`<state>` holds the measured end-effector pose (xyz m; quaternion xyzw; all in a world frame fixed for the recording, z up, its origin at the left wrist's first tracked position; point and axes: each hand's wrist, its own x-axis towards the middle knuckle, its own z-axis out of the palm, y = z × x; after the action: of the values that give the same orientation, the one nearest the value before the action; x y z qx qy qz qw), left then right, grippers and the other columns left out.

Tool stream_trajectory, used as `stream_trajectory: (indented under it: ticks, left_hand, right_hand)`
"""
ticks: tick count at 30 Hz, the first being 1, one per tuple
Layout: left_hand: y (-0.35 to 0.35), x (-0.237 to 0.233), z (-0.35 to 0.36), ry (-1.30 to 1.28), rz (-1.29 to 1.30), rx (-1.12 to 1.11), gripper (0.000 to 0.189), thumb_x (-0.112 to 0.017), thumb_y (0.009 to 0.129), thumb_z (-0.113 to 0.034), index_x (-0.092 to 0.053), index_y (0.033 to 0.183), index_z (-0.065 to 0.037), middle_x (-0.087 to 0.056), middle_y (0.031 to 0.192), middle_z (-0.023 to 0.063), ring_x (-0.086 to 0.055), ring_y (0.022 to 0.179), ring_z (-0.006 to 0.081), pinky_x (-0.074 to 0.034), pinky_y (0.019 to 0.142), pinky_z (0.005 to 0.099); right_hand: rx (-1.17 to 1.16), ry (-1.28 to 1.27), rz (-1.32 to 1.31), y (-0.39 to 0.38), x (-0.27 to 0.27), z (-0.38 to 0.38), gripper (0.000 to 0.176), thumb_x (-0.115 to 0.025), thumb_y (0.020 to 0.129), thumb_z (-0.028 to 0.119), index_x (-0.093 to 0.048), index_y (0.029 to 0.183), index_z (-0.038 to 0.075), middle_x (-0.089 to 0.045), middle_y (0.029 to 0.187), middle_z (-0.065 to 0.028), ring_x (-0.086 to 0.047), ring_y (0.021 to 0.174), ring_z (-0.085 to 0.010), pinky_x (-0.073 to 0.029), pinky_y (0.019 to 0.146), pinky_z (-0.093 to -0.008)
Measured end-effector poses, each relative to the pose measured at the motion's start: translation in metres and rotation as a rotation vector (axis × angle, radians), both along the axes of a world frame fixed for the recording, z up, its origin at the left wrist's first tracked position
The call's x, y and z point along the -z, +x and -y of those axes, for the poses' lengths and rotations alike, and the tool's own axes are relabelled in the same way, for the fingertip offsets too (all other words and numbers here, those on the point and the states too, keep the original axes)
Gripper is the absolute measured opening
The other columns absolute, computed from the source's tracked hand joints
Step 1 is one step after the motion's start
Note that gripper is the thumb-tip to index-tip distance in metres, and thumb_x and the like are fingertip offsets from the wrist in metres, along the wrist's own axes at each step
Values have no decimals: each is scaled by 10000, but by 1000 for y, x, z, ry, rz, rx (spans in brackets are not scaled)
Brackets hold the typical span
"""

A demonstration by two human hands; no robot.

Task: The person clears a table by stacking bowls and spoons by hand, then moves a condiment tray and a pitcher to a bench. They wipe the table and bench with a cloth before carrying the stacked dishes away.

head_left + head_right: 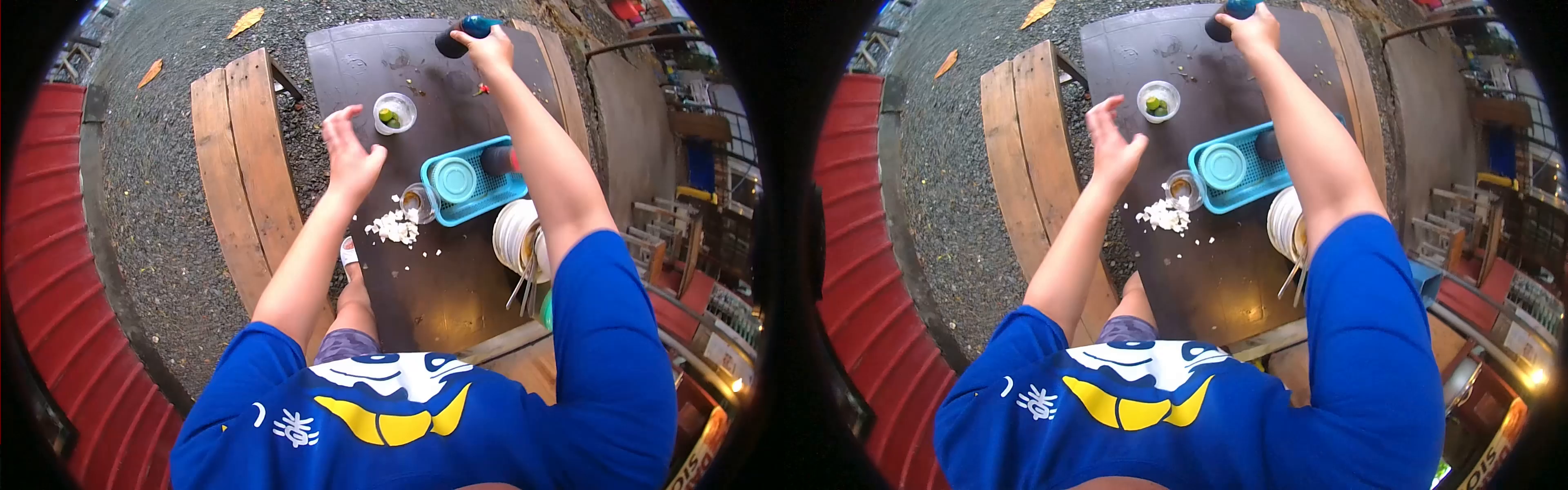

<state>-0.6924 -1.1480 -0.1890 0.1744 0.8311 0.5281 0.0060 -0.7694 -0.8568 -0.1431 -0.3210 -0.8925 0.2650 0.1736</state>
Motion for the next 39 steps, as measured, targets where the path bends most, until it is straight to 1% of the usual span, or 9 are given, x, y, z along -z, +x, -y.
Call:
stream_trajectory:
  ticks: [3, 8, 14, 18, 21, 26, 29, 32, 39]
  left_hand:
    - [28, -45, 5, 167, 41, 72, 315, -544, 680, 38, -541, 989, -23, -502, 956, 106, -516, 878, 263, -439, 817, 356]
    - [40, -62, -36, 48, 65, 449, 206, -550, 812, -102, -575, 1004, -32, -598, 965, 142, -567, 987, 308, -445, 888, 397]
    - [17, -21, -126, -318, -2, 655, 266, -539, 872, -165, -581, 1098, -31, -630, 1057, 180, -603, 1012, 323, -470, 884, 419]
    - [1, -1, -182, -885, -53, 1125, 337, -565, 862, -213, -579, 1144, -29, -646, 1049, 192, -607, 1009, 357, -485, 866, 440]
    - [-2, 12, -199, -933, -128, 1198, 338, -578, 847, -197, -574, 1140, -29, -651, 1022, 205, -618, 987, 364, -497, 837, 456]
    - [4, 11, -189, -795, -162, 1127, 304, -550, 800, -49, -503, 1093, 16, -639, 998, 244, -623, 956, 394, -510, 779, 464]
    - [2, 8, -191, -814, -160, 1065, 302, -555, 785, -39, -504, 1077, 17, -632, 1019, 244, -614, 975, 399, -503, 798, 465]
    - [-6, 7, -197, -808, -130, 1034, 305, -554, 776, -37, -501, 1071, 21, -621, 1044, 248, -602, 997, 403, -493, 824, 465]
    - [-42, -26, -200, -708, -167, 879, 272, -533, 789, -89, -533, 1044, 8, -627, 1005, 257, -593, 992, 412, -482, 837, 464]
  right_hand:
    - [-53, 172, 14, 62, -65, 27, 555, -836, 628, 433, -646, 977, 45, -683, 835, -120, -660, 780, -239, -506, 737, -345]
    - [125, -192, -100, 193, -110, 90, 583, -845, 610, 260, -611, 1084, 15, -689, 911, -165, -681, 824, -274, -514, 769, -357]
    - [262, -12, 10, 258, -59, 137, 558, -775, 673, 68, -509, 1162, 38, -559, 1080, -165, -573, 1006, -350, -465, 860, -414]
    - [397, -48, 13, 254, -19, 133, 586, -767, 700, 86, -464, 1198, 19, -527, 1123, -211, -563, 1005, -402, -458, 869, -438]
    - [464, -104, 28, 253, 3, 127, 612, -762, 723, 118, -435, 1217, -37, -522, 1121, -239, -536, 1051, -411, -442, 896, -434]
    - [471, -171, 245, 264, -12, 127, 781, -731, 739, 190, -346, 1356, -93, -601, 1081, -249, -613, 958, -367, -482, 879, -401]
    - [282, -284, 152, 299, -29, 133, 687, -710, 749, 166, -419, 1327, -65, -605, 1085, -228, -648, 902, -288, -514, 819, -360]
    - [262, -469, 58, 326, -105, 145, 586, -675, 773, 124, -460, 1288, -59, -595, 1068, -211, -650, 867, -257, -530, 770, -343]
    - [260, -604, -56, 380, -169, 128, 312, -631, 845, 45, -589, 1144, -33, -591, 1045, -130, -616, 810, -132, -532, 660, -227]
